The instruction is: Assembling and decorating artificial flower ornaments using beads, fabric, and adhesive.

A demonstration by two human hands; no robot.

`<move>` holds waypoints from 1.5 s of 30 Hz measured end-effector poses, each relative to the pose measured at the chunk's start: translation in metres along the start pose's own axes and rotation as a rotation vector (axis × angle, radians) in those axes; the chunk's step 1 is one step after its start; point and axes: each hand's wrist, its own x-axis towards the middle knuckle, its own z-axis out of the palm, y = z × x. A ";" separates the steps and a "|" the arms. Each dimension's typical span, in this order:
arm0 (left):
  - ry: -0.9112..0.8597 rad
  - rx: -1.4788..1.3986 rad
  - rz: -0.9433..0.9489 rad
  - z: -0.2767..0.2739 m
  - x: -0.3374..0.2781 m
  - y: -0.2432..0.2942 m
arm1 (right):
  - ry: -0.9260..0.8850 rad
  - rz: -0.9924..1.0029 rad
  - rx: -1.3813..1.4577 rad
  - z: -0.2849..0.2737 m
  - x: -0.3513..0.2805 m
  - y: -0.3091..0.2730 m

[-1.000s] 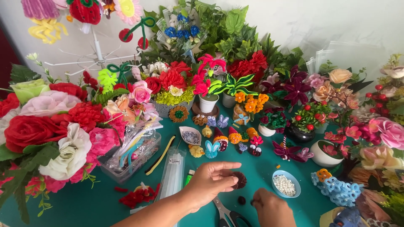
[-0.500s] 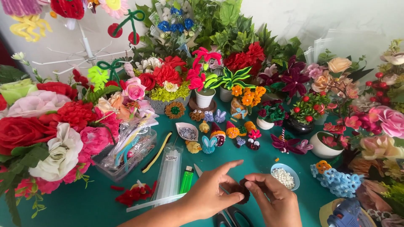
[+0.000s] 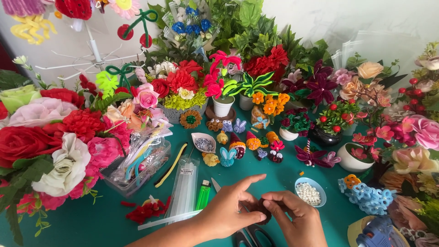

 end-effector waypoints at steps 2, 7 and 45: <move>-0.008 0.005 0.005 0.001 0.000 -0.002 | -0.023 -0.028 -0.015 0.000 0.001 0.003; 0.046 0.031 0.035 -0.001 0.006 -0.010 | 0.216 0.112 0.037 0.006 -0.005 -0.011; 0.191 -0.584 -0.137 -0.007 0.009 -0.004 | 0.206 0.240 0.588 0.027 -0.009 -0.027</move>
